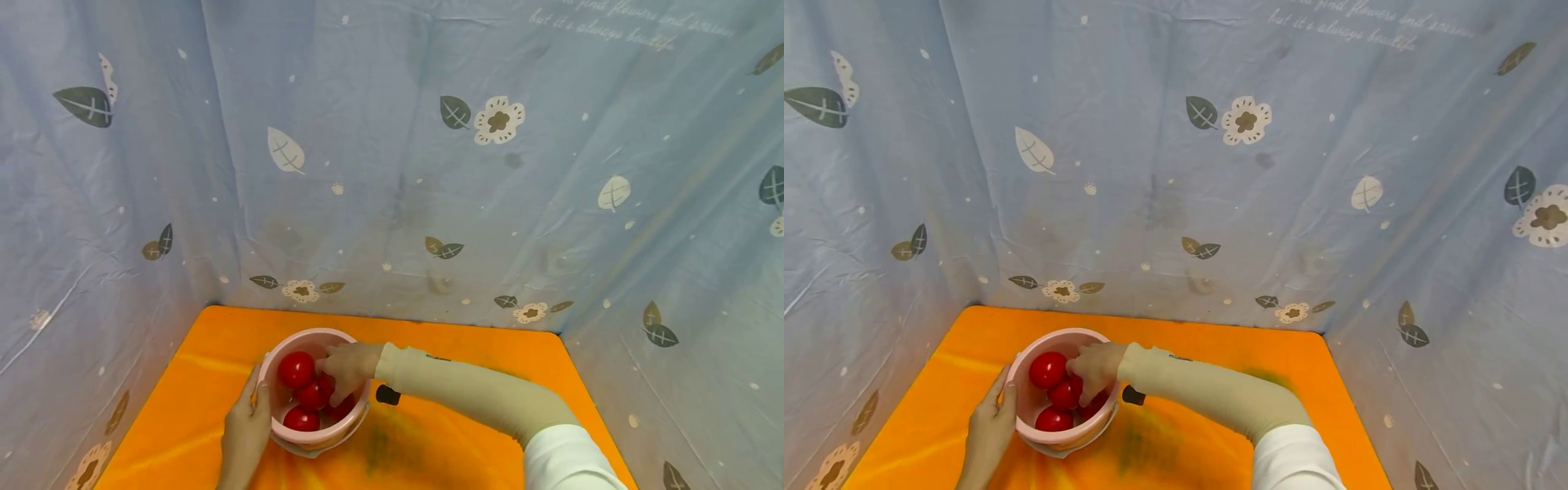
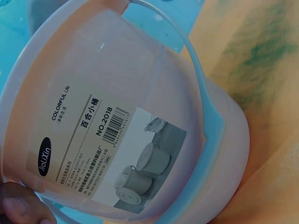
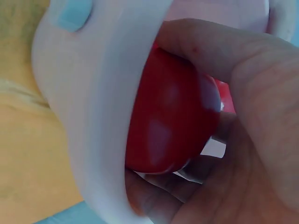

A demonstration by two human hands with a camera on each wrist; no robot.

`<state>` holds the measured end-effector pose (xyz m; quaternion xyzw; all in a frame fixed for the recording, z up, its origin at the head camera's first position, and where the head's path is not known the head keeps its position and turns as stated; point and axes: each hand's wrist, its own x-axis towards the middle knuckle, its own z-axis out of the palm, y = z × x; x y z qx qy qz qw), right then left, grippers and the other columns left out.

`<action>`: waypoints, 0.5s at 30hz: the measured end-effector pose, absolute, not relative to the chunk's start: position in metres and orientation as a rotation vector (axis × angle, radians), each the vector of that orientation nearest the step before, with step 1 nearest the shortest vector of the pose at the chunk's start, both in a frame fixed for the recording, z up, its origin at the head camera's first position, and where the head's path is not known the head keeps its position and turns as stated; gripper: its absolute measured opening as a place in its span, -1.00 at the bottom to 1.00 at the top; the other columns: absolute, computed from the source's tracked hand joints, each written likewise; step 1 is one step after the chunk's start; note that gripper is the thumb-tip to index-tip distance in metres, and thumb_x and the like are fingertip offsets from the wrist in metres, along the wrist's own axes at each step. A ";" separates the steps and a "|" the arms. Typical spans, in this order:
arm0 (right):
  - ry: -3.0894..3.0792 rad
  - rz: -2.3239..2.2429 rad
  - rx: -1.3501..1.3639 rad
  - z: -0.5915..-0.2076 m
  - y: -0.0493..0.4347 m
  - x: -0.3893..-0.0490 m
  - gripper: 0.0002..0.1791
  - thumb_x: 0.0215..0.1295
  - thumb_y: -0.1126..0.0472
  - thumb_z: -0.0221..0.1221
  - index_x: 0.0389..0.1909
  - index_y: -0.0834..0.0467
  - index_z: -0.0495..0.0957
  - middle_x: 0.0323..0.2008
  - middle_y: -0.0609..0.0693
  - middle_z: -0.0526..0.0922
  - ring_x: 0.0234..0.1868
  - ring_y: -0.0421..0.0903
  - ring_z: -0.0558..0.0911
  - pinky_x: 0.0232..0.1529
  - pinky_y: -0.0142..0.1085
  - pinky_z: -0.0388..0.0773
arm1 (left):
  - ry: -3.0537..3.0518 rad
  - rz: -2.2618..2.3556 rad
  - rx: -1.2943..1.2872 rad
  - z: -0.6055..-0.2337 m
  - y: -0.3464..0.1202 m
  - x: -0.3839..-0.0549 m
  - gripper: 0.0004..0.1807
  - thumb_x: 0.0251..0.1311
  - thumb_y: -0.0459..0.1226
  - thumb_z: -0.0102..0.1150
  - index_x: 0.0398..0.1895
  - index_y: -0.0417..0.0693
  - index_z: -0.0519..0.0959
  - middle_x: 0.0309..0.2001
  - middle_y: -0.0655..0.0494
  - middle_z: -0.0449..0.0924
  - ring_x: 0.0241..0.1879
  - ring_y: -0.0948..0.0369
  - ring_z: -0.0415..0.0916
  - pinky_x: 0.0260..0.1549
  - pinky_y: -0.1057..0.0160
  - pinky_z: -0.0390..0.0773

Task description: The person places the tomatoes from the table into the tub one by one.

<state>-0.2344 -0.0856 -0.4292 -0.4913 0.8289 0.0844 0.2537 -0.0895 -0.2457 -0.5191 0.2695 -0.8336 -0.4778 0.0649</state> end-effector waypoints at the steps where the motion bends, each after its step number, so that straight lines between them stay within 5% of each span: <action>1: 2.255 0.237 -1.330 -0.430 -0.086 -0.234 -0.48 0.14 -0.10 0.46 0.11 -0.13 0.56 -0.04 -0.14 0.53 -0.14 -0.25 0.47 -0.04 -0.44 0.54 | -2.516 -1.438 0.819 -0.519 -0.246 -0.089 -0.33 0.55 0.16 -0.41 0.63 0.20 0.08 -0.40 -0.11 0.53 -0.26 0.00 0.48 -0.31 0.01 0.40; 9: 2.140 0.255 -1.345 -0.419 -0.097 -0.237 -0.51 0.14 0.01 0.46 0.08 0.01 0.58 -0.20 -0.19 0.66 -0.22 -0.25 0.54 -0.14 -0.54 0.50 | -2.480 -1.433 0.833 -0.518 -0.246 -0.090 -0.36 0.55 0.14 -0.39 0.62 0.25 0.10 -0.52 -0.07 0.41 -0.48 0.10 0.33 -0.48 0.16 0.29; 12: 2.133 0.308 -1.284 -0.418 -0.100 -0.235 -0.42 0.11 -0.02 0.47 0.12 0.02 0.51 -0.16 -0.17 0.65 -0.20 -0.23 0.54 -0.09 -0.53 0.48 | -2.475 -1.442 0.817 -0.519 -0.245 -0.091 -0.35 0.55 0.13 -0.38 0.62 0.21 0.10 -0.23 -0.29 0.65 -0.34 0.00 0.49 -0.40 0.12 0.41; 15: 2.147 0.396 -1.222 -0.419 -0.102 -0.232 -0.30 0.10 -0.12 0.46 0.18 0.04 0.41 -0.09 -0.14 0.63 -0.16 -0.21 0.54 -0.03 -0.51 0.47 | -2.474 -1.437 0.795 -0.520 -0.245 -0.092 -0.35 0.56 0.12 -0.38 0.61 0.15 0.11 0.28 -0.35 0.51 -0.12 -0.08 0.55 -0.30 0.11 0.46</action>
